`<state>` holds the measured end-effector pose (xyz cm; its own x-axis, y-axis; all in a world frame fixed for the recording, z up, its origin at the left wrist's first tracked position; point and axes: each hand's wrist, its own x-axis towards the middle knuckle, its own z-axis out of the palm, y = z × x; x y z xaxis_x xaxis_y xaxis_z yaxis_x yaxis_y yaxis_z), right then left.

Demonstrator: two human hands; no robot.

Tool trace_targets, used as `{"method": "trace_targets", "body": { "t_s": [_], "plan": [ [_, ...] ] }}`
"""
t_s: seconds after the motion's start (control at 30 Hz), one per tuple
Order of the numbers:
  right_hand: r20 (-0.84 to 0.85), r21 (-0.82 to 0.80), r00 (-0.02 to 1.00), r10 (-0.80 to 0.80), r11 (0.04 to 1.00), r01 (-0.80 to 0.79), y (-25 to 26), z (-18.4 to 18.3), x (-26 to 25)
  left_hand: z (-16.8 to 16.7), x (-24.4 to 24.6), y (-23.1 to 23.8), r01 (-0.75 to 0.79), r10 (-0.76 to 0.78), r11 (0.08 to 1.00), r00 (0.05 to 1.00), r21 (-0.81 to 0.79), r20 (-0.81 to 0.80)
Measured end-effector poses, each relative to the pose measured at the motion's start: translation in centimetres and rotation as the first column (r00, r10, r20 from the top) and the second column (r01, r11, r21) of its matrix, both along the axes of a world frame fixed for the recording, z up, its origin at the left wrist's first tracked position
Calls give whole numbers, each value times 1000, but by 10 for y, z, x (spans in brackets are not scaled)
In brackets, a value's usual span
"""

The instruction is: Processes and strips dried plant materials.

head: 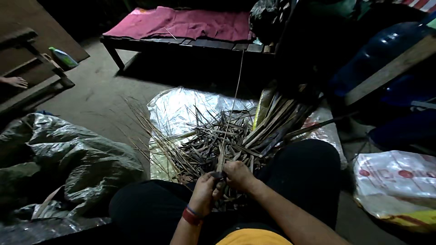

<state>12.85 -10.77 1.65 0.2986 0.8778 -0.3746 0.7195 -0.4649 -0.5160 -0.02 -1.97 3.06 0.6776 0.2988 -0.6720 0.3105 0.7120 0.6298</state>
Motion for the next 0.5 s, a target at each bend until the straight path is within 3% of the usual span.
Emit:
{"method": "trace_targets", "body": {
  "t_s": [0.13,0.2,0.27,0.4,0.5],
  "plan": [
    [104,-52,993,-59,997,65,4,-4,2,-2,-7,-3,30,-29,999,999,22,-24],
    [216,123,957,-194,978,171,3,-15,-5,-4,-11,-6,43,-42,997,999,67,-15],
    [240,161,919,-314,946,281,6,-14,-4,-4,-16,-11,54,-55,991,998,127,8],
    [103,-133,890,-443,881,454,19,4,42,-5,-29,-18,43,-53,984,997,171,55],
    [-99,-122,748,-656,754,646,17,-1,82,-8,-40,-18,60,-70,983,996,175,49]
  ]
}}
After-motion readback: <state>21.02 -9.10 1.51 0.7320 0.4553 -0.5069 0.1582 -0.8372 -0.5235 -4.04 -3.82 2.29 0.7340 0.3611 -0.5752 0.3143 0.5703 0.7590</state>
